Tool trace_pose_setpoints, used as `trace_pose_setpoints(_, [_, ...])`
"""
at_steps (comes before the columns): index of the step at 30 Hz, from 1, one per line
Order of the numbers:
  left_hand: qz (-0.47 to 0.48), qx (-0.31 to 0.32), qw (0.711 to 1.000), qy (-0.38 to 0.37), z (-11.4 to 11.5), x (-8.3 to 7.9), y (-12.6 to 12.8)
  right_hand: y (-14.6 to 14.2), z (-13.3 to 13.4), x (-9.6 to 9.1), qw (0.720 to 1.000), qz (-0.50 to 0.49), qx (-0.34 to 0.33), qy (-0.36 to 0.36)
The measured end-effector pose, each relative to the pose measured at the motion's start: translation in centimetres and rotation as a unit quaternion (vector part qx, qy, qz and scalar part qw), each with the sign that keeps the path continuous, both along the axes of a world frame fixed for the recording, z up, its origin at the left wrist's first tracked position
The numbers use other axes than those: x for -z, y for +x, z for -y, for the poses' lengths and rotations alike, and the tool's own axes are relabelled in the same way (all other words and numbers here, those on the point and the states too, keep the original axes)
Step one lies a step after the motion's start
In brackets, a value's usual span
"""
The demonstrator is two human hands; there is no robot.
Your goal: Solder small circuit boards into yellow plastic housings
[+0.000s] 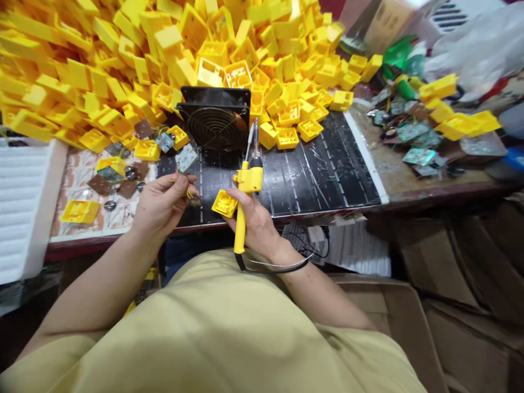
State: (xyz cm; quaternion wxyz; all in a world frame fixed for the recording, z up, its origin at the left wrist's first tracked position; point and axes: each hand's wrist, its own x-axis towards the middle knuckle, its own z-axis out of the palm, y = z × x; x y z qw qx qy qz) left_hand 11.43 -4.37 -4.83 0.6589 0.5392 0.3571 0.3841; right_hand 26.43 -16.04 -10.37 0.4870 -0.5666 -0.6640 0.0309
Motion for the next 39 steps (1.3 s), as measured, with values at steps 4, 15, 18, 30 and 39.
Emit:
trace_pose_setpoints(4, [-0.167,0.039,0.982,0.075,-0.4,-1.7,-3.5,0.6,0.5,-0.9,0.999,0.014,0.021,0.026])
trace_pose_setpoints(15, [-0.404,0.392,0.742,0.364,-1.8,-5.0,-2.0,5.5,3.6,-3.6,0.984,0.026,0.140,0.112])
trace_pose_setpoints(18, [-0.427,0.429,0.682,0.411,-1.5,-6.3,3.7,5.6,4.9,-3.8,0.976,0.015,0.158,0.153])
trace_pose_setpoints(30, [-0.194,0.361,0.897,0.166,-0.1,-7.9,19.1,7.0,6.5,-4.1,0.961,0.059,0.194,0.187])
trace_pose_setpoints(39, [-0.001,0.287,0.941,-0.180,4.0,-0.6,0.2,3.7,2.1,-1.9,0.986,0.039,-0.095,0.129])
